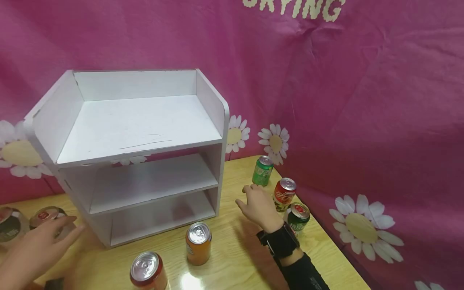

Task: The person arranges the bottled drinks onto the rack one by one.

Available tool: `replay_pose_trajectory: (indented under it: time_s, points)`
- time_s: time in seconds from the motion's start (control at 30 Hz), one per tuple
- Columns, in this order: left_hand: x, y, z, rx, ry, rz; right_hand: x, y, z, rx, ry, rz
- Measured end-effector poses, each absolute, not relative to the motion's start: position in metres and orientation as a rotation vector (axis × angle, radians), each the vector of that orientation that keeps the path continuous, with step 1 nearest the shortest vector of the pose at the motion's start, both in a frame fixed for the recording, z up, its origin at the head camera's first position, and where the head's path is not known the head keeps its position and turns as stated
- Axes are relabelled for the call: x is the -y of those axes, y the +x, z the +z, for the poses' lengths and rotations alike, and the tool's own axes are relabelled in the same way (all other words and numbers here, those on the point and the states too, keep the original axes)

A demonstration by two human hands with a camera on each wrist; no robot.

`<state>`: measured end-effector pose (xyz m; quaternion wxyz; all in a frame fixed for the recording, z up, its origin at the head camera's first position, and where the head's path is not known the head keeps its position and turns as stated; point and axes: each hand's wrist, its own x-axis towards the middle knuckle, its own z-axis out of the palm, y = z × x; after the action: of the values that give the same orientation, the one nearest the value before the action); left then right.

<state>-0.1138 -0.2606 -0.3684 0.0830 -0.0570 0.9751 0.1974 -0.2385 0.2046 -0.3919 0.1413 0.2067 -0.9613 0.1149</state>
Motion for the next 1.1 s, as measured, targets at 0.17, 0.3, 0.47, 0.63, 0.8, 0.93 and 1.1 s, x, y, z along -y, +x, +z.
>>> replay_pose_trajectory:
  time_s: [0.17, 0.3, 0.47, 0.63, 0.8, 0.93, 1.1]
  points:
    - [0.263, -0.117, -0.373, -2.903, -0.113, 0.600, -0.225, -0.232, -0.394, 2.739, 0.435, 0.128]
    - [0.263, -0.117, -0.374, -2.894, -0.100, 0.597, -0.245, -0.227, -0.397, 2.712, 0.214, 0.059]
    - [0.260, -0.115, -0.375, -2.911, -0.049, 0.600, -0.264, -0.220, -0.405, 2.729, -0.024, 0.088]
    - [0.257, -0.116, -0.379, -2.946, -0.002, 0.609, -0.281, -0.216, -0.411, 2.819, -0.191, 0.131]
    - [0.256, -0.117, -0.384, -2.987, 0.036, 0.621, -0.292, -0.216, -0.417, 2.882, -0.303, 0.202]
    - [0.258, -0.117, -0.383, -2.982, 0.016, 0.620, -0.298, -0.220, -0.420, 2.952, -0.375, 0.282]
    - [0.260, -0.119, -0.383, -2.974, -0.006, 0.618, -0.299, -0.221, -0.422, 2.975, -0.391, 0.325]
